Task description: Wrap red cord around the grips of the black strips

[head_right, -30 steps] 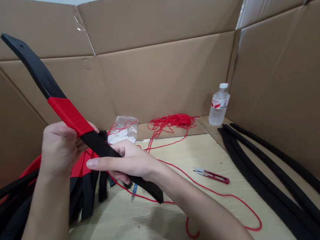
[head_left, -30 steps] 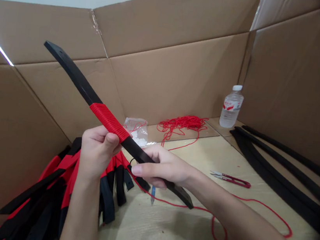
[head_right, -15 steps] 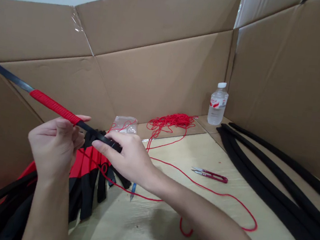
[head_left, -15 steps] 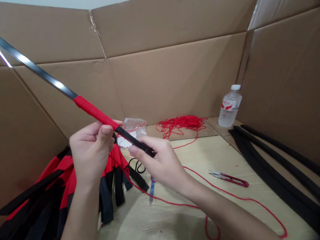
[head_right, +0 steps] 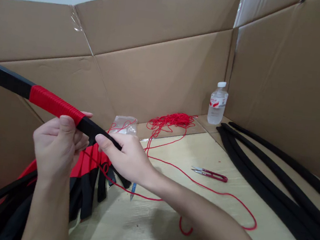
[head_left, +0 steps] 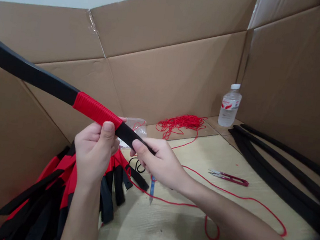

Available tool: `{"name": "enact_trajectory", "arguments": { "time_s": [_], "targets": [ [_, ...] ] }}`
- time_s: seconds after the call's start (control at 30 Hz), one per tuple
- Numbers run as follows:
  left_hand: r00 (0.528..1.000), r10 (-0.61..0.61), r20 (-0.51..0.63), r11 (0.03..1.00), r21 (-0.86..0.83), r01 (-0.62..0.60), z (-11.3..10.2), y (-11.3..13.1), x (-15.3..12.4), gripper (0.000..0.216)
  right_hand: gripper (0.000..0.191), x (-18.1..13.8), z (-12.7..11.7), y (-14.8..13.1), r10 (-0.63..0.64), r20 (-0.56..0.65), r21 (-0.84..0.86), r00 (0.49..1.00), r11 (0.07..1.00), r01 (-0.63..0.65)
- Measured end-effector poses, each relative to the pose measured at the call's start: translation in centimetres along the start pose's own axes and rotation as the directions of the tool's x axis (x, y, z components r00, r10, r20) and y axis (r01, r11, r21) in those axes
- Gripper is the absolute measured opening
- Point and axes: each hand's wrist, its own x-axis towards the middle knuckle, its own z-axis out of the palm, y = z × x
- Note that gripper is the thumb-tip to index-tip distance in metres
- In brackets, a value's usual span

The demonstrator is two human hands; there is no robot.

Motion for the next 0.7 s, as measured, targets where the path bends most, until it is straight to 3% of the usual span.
{"name": "enact_trajectory", "arguments": {
  "time_s": [0.13, 0.33, 0.47, 0.6, 0.67, 0.7],
  "targets": [
    [0.999, 0.015, 0.031, 1.000, -0.021, -0.014, -0.3, -0.2, 0.1, 0.039, 0.045, 0.2, 0.0, 0.1, 0.098, 0.127, 0.182, 0.987, 0.976, -0.121],
    [0.994, 0.053, 0.093, 0.999, -0.005, -0.053, -1.2, -0.3, 0.2, 0.043, 0.049, 0.6, -0.3, 0.8, 0.118, 0.339, 0.413, 0.933, 0.872, -0.261],
    [0.979, 0.084, 0.185, 0.995, -0.070, -0.072, -1.3, -0.2, 0.4, 0.042, 0.047, 0.6, -0.5, 1.2, 0.100, 0.533, 0.556, 0.840, 0.706, -0.437],
    [0.964, 0.100, 0.245, 0.990, -0.119, -0.072, -1.2, 0.1, 0.4, 0.047, 0.046, 0.5, -0.7, 1.0, 0.036, 0.704, 0.567, 0.709, 0.573, -0.592],
    [0.969, 0.096, 0.226, 0.992, -0.103, -0.074, -1.4, 0.0, 0.3, 0.047, 0.048, 0.4, -0.7, 0.8, 0.054, 0.713, 0.534, 0.699, 0.605, -0.591],
    [0.975, 0.092, 0.203, 0.994, -0.079, -0.077, -1.5, 0.0, 0.3, 0.047, 0.048, 0.4, -0.7, 0.7, 0.083, 0.682, 0.509, 0.726, 0.659, -0.553]
  ]
}}
